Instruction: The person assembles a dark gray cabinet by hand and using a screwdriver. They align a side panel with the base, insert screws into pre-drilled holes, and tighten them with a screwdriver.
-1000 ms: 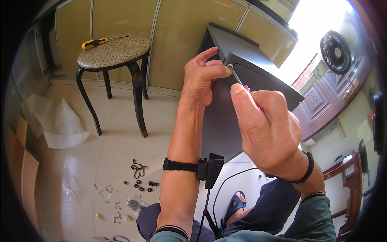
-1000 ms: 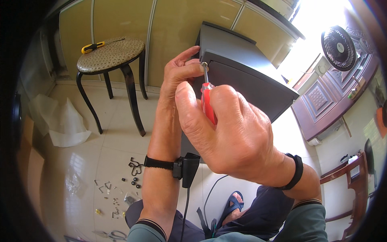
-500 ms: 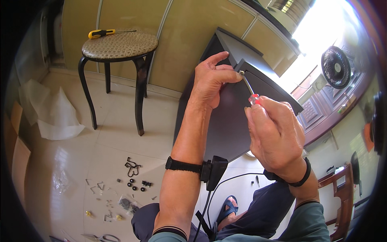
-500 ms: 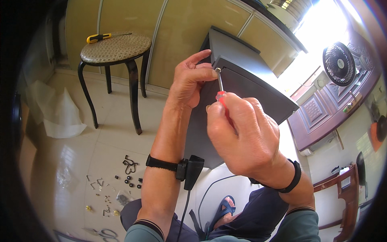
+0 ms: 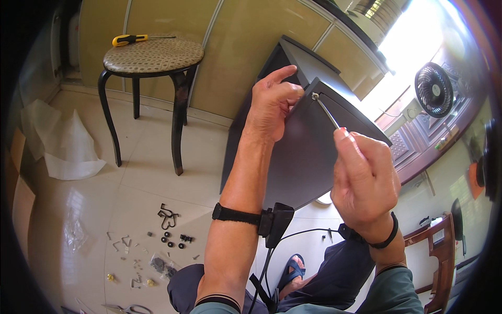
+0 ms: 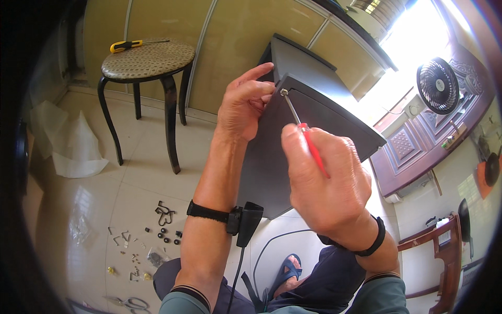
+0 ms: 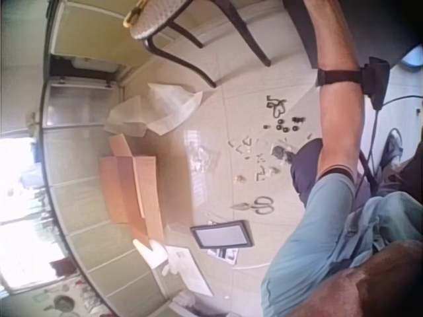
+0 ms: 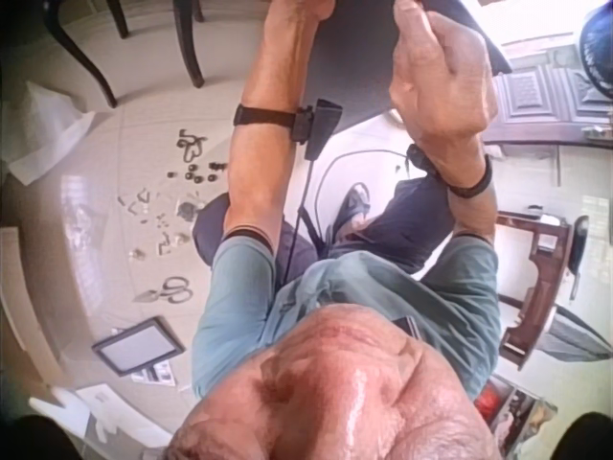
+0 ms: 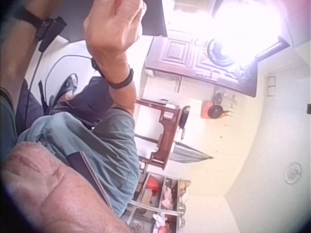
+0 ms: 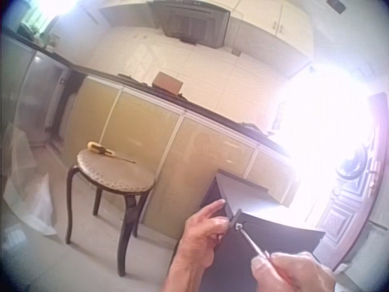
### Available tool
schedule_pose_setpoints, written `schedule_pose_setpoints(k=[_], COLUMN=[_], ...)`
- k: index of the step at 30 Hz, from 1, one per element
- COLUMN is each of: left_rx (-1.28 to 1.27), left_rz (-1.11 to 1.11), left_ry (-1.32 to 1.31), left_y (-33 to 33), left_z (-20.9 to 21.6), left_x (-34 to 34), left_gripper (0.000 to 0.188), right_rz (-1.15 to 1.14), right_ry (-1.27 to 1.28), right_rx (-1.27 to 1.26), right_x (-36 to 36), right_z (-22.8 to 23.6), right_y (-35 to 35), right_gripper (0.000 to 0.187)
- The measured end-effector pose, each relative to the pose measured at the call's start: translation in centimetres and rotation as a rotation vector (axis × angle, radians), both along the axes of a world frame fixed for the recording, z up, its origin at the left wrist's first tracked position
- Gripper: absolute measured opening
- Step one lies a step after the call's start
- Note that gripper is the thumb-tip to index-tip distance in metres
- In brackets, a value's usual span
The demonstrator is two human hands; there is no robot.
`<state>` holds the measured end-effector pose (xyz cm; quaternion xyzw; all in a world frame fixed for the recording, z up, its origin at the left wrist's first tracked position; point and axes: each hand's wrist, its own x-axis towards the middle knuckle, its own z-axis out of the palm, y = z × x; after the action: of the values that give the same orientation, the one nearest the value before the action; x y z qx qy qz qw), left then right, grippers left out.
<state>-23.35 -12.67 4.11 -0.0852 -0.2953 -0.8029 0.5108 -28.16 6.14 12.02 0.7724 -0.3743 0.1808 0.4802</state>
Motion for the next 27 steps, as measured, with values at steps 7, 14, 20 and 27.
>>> schedule_pose_setpoints(k=[7,14,20,27], left_rx=[0.011,-0.020,0.011,0.014], left_rz=[0.076,0.048,0.047,0.042], left_ry=[-0.079,-0.103,-0.090,-0.099], left_y=[0.0,-0.1,0.1,0.3], left_z=[0.3,0.1,0.5,0.8], left_x=[-1.0,-0.9,-0.8,-0.6], left_gripper=[0.058,0.064,0.068,0.068], right_rz=[-0.135,-0.042,-0.173,-0.014], right_ry=[-0.026,0.056,-0.051,0.032], right_rx=[0.024,0.059,0.049,0.032], right_x=[0.4,-0.1,1.1,0.2], right_z=[0.9,0.2,1.3,0.4], right_y=[0.4,0.2,0.5,-0.3], right_gripper=[0.031,0.034,0.038,0.031])
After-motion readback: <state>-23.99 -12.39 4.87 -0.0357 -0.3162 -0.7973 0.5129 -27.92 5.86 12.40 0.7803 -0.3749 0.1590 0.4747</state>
